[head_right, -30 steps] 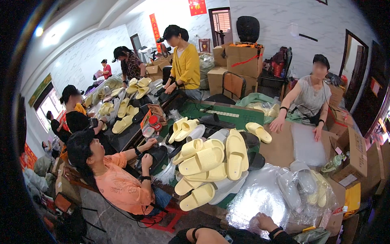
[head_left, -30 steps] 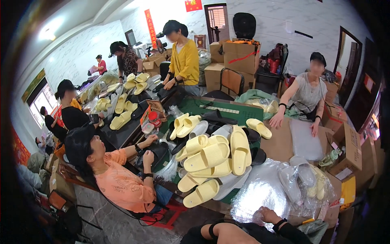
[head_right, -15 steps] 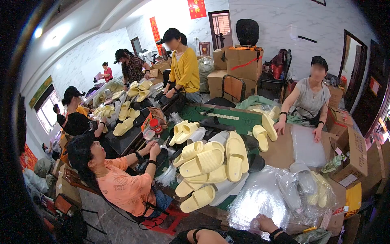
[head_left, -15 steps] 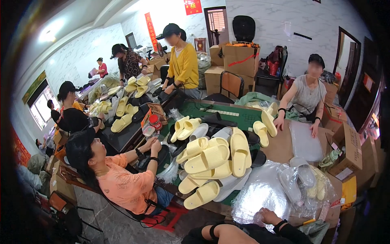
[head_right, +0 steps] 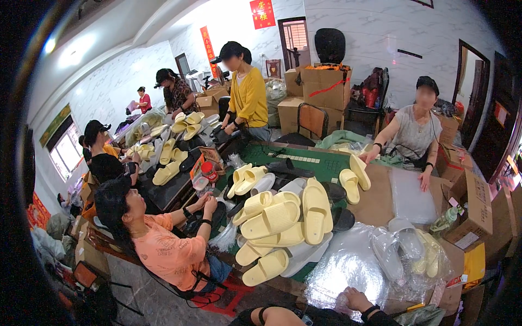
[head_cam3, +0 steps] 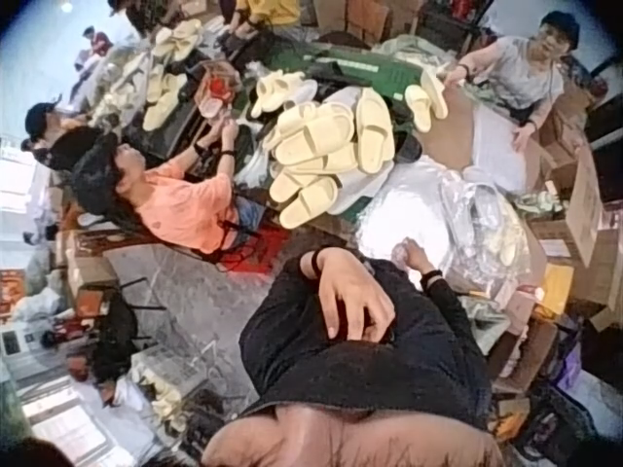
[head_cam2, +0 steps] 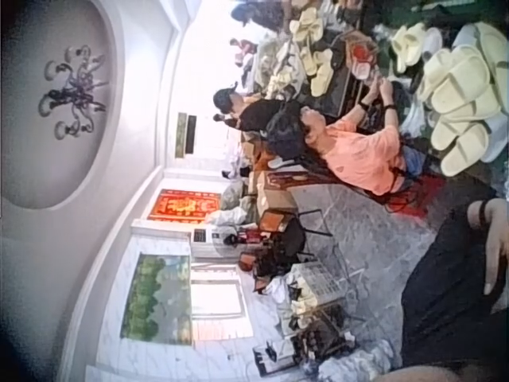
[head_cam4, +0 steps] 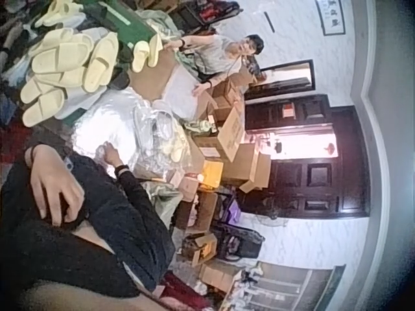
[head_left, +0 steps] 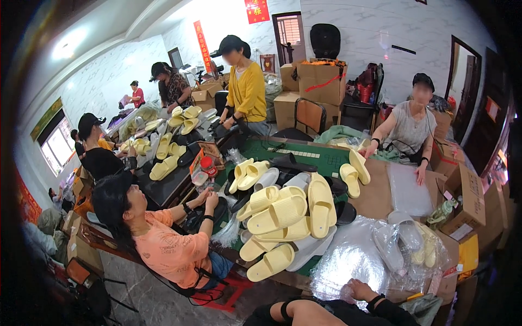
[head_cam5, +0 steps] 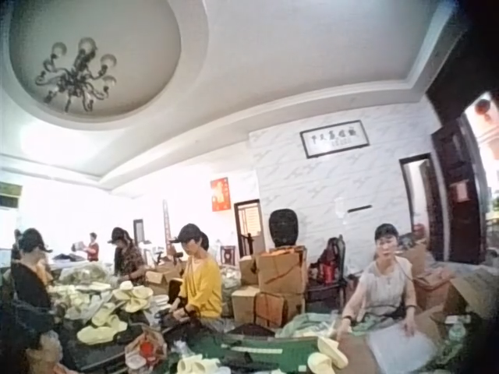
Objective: Packaging yellow and grey foam slippers into plastic bags and cardboard boxes in a workshop environment.
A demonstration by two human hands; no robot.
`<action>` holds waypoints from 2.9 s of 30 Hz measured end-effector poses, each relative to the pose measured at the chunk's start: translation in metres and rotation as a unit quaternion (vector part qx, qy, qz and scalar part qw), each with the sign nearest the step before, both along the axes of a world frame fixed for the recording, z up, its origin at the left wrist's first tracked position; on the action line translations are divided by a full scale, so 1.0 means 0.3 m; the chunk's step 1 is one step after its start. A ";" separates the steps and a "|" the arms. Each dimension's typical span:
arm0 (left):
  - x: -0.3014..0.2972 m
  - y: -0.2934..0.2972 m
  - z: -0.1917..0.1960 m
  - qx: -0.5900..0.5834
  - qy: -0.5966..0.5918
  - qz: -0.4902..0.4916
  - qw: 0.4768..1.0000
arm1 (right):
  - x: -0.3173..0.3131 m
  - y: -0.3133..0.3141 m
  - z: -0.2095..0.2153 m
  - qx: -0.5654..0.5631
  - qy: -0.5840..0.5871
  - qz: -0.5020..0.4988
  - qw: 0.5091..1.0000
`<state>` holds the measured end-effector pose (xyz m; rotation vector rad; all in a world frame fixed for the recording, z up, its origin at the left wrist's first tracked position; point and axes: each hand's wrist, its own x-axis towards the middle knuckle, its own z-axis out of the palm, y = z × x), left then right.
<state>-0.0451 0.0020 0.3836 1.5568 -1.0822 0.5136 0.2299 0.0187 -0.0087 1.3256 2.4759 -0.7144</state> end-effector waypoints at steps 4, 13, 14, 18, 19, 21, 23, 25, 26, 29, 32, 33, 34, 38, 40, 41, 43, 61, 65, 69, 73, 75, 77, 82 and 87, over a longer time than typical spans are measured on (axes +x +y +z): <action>0.020 0.013 0.003 -0.005 0.005 -0.037 0.999 | 0.031 -0.023 -0.016 0.007 0.023 -0.024 0.999; 0.015 0.010 0.022 0.000 0.002 -0.031 1.000 | -0.063 0.002 0.021 0.020 -0.016 -0.012 1.000; 0.021 0.010 0.015 -0.008 0.000 -0.019 1.000 | -0.055 -0.003 0.041 0.008 -0.019 -0.019 1.000; 0.040 0.017 0.012 -0.009 0.011 -0.038 0.999 | -0.032 -0.042 -0.026 0.062 -0.007 -0.043 0.997; 0.042 0.016 0.009 -0.009 0.011 -0.040 0.999 | -0.036 -0.045 -0.026 0.051 -0.013 -0.049 0.997; 0.041 0.012 0.003 -0.011 0.009 -0.040 0.999 | -0.042 -0.049 -0.024 0.040 -0.019 -0.055 0.998; 0.041 0.012 0.006 -0.014 0.012 -0.045 0.999 | -0.048 -0.051 -0.019 0.027 -0.029 -0.059 0.997; 0.042 0.010 0.008 -0.017 0.014 -0.050 0.999 | -0.045 -0.054 -0.032 0.028 -0.031 -0.054 0.998; 0.041 0.010 0.008 -0.020 0.016 -0.051 0.998 | -0.043 -0.054 -0.038 0.030 -0.033 -0.048 0.998; 0.042 0.004 0.006 -0.027 0.020 -0.050 0.998 | -0.042 -0.050 -0.042 0.029 -0.037 -0.045 0.998; 0.041 0.005 0.011 -0.022 0.021 -0.046 0.998 | -0.044 -0.044 -0.022 0.033 -0.034 -0.038 0.998; 0.040 0.006 0.013 -0.014 0.020 -0.047 0.999 | -0.044 -0.046 -0.015 0.034 -0.034 -0.035 0.998; 0.040 0.006 0.013 -0.013 0.021 -0.043 0.999 | -0.042 -0.049 -0.005 0.035 -0.027 -0.037 0.998; 0.043 0.008 0.015 -0.011 0.019 -0.039 0.999 | -0.033 -0.052 -0.016 0.048 -0.007 -0.043 0.998; 0.037 0.006 0.014 -0.008 0.022 -0.031 0.999 | -0.042 -0.047 -0.004 0.047 -0.006 -0.029 0.998; 0.036 0.004 0.010 -0.008 0.019 -0.034 0.999 | -0.039 -0.047 -0.004 0.044 -0.011 -0.032 0.998; 0.040 0.010 0.009 -0.005 0.015 -0.044 0.999 | -0.043 -0.044 0.024 0.028 -0.011 -0.048 0.998; 0.050 0.017 0.017 0.037 0.039 -0.043 0.998 | -0.020 -0.038 -0.052 0.018 -0.040 -0.030 0.999; 0.048 0.014 0.016 0.035 0.035 -0.043 0.998 | -0.035 -0.042 -0.002 0.022 -0.005 -0.039 0.999; 0.056 0.017 0.021 0.029 0.029 -0.044 0.998 | -0.013 -0.047 -0.049 0.041 -0.016 -0.030 0.999; 0.053 0.020 0.017 0.029 0.029 -0.043 0.998 | -0.015 -0.043 -0.049 0.038 -0.023 -0.019 0.999; 0.054 0.021 0.018 0.032 0.029 -0.043 0.998 | -0.016 -0.043 -0.048 0.037 -0.028 -0.016 0.999; 0.056 0.020 0.018 0.029 0.028 -0.043 0.998 | -0.014 -0.045 -0.055 0.046 -0.039 -0.013 0.998; 0.057 0.020 0.017 0.024 0.029 -0.045 0.998 | -0.012 -0.047 -0.058 0.043 -0.030 -0.022 0.998; 0.056 0.020 0.021 0.030 0.036 -0.051 0.998 | -0.025 -0.045 0.000 0.024 -0.022 -0.022 0.999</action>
